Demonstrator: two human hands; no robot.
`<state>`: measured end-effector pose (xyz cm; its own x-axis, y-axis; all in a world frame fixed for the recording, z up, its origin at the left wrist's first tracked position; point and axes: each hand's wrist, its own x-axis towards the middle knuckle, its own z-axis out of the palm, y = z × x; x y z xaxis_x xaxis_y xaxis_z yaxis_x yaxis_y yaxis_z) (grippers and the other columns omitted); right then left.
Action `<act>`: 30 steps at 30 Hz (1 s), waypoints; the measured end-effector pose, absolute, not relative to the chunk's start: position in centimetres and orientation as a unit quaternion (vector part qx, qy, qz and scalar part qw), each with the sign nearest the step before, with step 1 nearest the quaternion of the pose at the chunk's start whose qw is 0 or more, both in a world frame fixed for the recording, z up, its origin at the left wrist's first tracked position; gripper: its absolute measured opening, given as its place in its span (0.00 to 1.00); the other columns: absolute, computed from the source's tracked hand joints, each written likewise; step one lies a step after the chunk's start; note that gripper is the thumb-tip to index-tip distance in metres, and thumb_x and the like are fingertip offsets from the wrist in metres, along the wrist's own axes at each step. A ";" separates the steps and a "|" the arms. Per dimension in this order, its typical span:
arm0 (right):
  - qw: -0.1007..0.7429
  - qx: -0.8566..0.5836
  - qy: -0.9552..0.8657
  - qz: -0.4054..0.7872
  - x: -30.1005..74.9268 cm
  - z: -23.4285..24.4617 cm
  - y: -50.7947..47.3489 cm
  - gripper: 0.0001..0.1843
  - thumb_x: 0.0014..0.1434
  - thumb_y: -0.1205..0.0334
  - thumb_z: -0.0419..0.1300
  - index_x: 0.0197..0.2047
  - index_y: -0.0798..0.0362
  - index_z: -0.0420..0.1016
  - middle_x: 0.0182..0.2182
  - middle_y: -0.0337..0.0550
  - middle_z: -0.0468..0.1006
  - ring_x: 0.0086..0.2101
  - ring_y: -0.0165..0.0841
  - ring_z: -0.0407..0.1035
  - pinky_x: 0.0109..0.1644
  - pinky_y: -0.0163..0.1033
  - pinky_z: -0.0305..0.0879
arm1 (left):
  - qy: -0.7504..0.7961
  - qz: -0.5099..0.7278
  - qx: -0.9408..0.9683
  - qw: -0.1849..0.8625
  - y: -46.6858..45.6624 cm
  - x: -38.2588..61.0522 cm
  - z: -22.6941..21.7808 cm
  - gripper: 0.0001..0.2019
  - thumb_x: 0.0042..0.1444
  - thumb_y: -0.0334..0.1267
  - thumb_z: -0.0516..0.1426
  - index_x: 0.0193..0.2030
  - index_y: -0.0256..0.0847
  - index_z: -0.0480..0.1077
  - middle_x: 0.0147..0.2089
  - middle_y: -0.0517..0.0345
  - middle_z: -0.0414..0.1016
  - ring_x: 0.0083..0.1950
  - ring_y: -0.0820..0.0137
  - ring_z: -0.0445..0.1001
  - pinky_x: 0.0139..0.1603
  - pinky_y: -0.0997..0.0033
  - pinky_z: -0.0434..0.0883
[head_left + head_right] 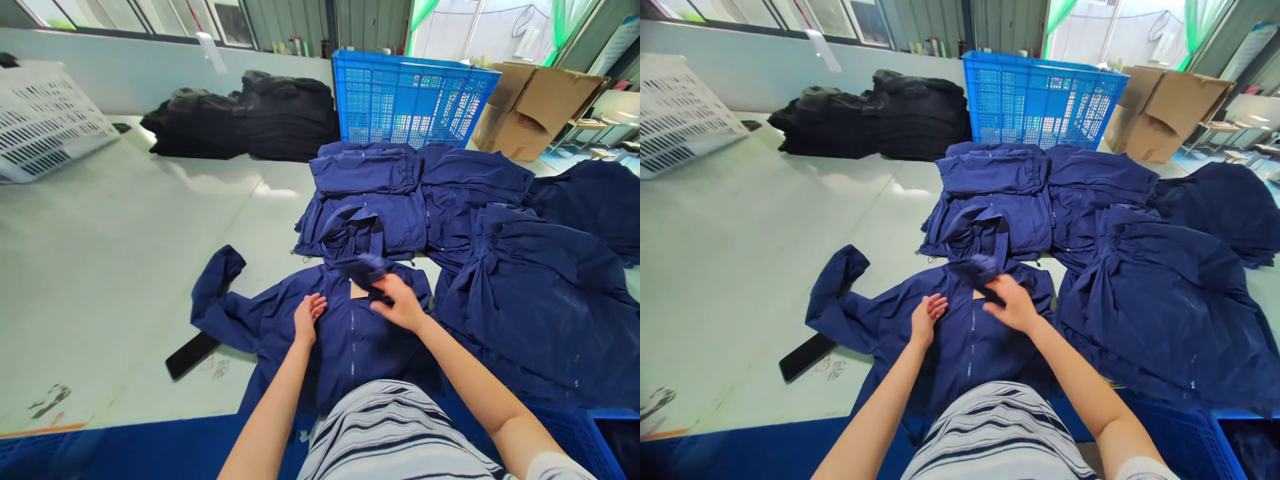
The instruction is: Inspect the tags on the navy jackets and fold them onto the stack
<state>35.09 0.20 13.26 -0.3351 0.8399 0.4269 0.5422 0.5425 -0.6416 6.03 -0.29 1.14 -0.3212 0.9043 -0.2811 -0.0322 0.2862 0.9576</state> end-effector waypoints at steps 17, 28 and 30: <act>0.064 -0.725 -0.675 0.124 45.6 5.4 9.2 0.15 0.64 0.61 0.54 0.44 0.55 0.80 0.43 0.53 0.80 0.44 0.39 0.73 0.47 0.40 0.65 | 0.701 0.510 0.332 0.372 -0.7 2.2 4.5 0.23 0.46 0.54 0.65 0.40 0.37 0.70 0.29 0.61 0.72 0.24 0.74 0.71 0.24 0.75 0.70; 0.119 -0.503 -0.849 0.112 32.9 5.0 2.9 0.20 0.63 0.64 0.52 0.56 0.49 0.75 0.54 0.51 0.73 0.52 0.41 0.68 0.57 0.46 0.64 | 0.785 0.187 0.546 0.225 -1.9 -0.2 1.8 0.16 0.56 0.39 0.59 0.50 0.36 0.72 0.48 0.46 0.76 0.49 0.63 0.76 0.52 0.65 0.71; 0.111 -0.421 -0.889 0.140 28.6 4.0 1.3 0.22 0.62 0.66 0.52 0.59 0.48 0.72 0.59 0.50 0.70 0.58 0.40 0.64 0.63 0.49 0.59 | 0.785 0.187 0.550 0.217 -1.7 -1.5 2.5 0.14 0.57 0.39 0.57 0.50 0.38 0.73 0.47 0.48 0.76 0.47 0.64 0.75 0.52 0.66 0.71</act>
